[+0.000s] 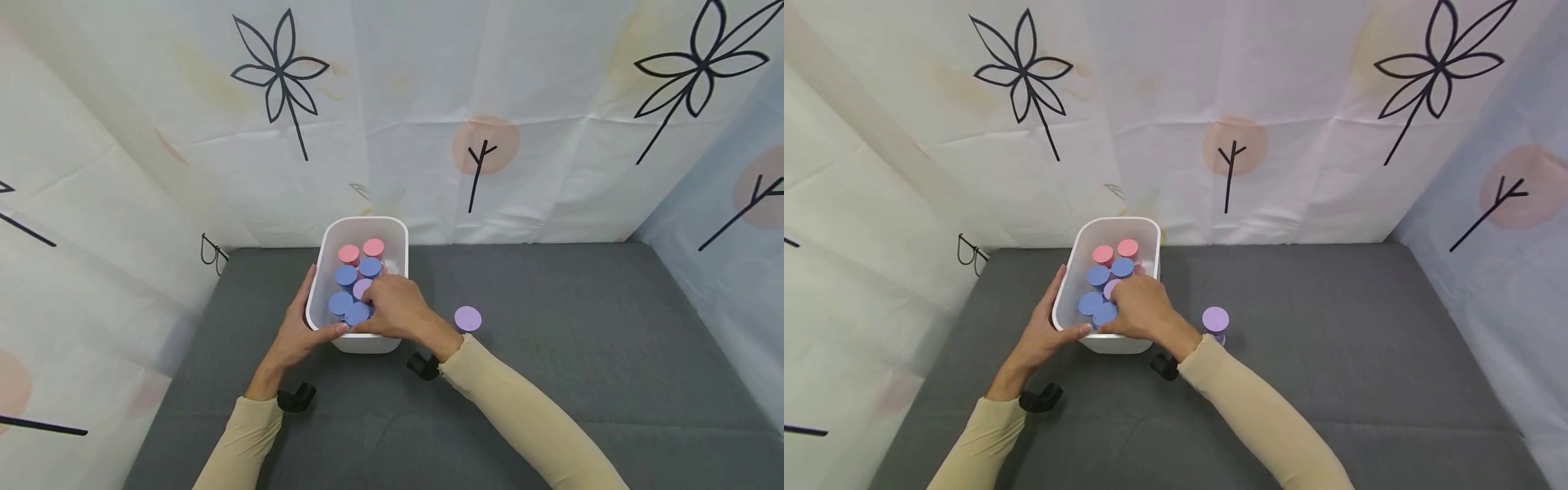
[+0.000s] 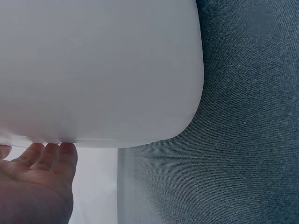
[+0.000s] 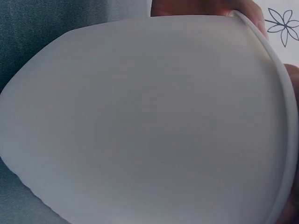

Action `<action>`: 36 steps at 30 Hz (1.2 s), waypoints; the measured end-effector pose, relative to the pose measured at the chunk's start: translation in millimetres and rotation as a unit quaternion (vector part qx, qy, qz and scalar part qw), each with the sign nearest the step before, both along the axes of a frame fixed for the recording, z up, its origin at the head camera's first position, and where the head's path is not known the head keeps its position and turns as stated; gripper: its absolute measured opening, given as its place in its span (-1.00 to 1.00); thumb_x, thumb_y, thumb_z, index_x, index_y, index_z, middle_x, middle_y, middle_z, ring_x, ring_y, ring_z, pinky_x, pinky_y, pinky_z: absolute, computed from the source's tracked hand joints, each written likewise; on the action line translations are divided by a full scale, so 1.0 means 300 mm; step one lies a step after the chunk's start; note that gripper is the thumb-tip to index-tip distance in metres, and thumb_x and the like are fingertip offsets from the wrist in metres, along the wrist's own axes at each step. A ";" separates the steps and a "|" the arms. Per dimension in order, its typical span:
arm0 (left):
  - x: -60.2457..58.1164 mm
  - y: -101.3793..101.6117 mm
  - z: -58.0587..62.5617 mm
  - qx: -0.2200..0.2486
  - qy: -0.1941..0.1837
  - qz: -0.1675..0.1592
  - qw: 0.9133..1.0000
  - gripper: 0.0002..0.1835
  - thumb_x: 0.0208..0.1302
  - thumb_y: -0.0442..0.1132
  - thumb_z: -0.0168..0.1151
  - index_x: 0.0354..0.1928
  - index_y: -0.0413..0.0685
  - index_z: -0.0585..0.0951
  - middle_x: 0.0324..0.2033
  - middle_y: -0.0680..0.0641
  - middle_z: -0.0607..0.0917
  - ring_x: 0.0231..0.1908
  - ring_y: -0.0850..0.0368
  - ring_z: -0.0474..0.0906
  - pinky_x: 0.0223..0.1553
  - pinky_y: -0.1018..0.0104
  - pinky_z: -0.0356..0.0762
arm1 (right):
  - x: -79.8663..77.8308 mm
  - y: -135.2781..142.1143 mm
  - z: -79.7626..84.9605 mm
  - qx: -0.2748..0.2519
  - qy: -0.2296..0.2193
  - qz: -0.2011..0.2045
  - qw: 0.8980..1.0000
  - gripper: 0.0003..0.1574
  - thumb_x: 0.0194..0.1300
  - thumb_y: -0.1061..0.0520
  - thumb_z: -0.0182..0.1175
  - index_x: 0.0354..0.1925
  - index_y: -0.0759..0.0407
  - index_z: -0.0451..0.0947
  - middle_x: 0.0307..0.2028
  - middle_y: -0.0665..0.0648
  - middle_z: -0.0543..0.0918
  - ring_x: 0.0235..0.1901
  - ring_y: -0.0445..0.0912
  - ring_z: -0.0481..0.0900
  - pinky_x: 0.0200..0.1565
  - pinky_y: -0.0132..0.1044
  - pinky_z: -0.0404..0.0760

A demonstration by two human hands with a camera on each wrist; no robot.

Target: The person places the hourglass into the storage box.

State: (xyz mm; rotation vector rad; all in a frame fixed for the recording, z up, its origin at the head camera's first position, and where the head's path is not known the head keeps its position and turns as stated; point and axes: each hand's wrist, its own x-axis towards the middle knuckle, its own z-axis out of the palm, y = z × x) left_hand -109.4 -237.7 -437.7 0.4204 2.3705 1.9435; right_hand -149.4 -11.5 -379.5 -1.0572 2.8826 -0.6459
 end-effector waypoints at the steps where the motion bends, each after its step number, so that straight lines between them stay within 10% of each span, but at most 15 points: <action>1: 0.000 0.000 0.000 0.001 0.000 0.000 1.000 0.22 0.16 -0.31 0.46 0.65 0.24 -0.18 0.54 -0.13 0.12 0.29 -0.23 0.34 0.05 0.27 0.58 | 0.000 -0.003 -0.001 0.004 0.002 -0.004 1.000 -0.57 -0.04 -0.30 0.57 -0.51 -0.02 0.75 -0.76 -0.12 0.37 -0.58 -0.18 0.39 -0.56 -0.32 0.32; 18: 0.001 0.000 0.001 0.001 0.004 -0.002 1.000 0.21 0.16 -0.32 0.46 0.65 0.23 -0.17 0.53 -0.14 0.14 0.28 -0.23 0.35 0.09 -0.01 0.57 | 0.003 -0.026 0.006 0.055 -0.003 -0.036 0.998 -0.53 -0.04 -0.29 0.55 -0.67 -0.05 0.62 -0.81 -0.12 0.37 -0.63 -0.14 0.43 -0.57 -0.27 0.38; 36: 0.002 0.000 0.002 0.000 -0.001 0.002 1.000 0.21 0.15 -0.33 0.47 0.64 0.28 -0.15 0.53 -0.15 0.15 0.28 -0.24 0.34 0.07 0.22 0.57 | -0.002 -0.035 0.016 0.077 -0.031 -0.025 0.996 -0.51 0.03 -0.24 0.54 -0.72 -0.04 0.56 -0.80 -0.11 0.30 -0.66 -0.15 0.39 -0.59 -0.27 0.31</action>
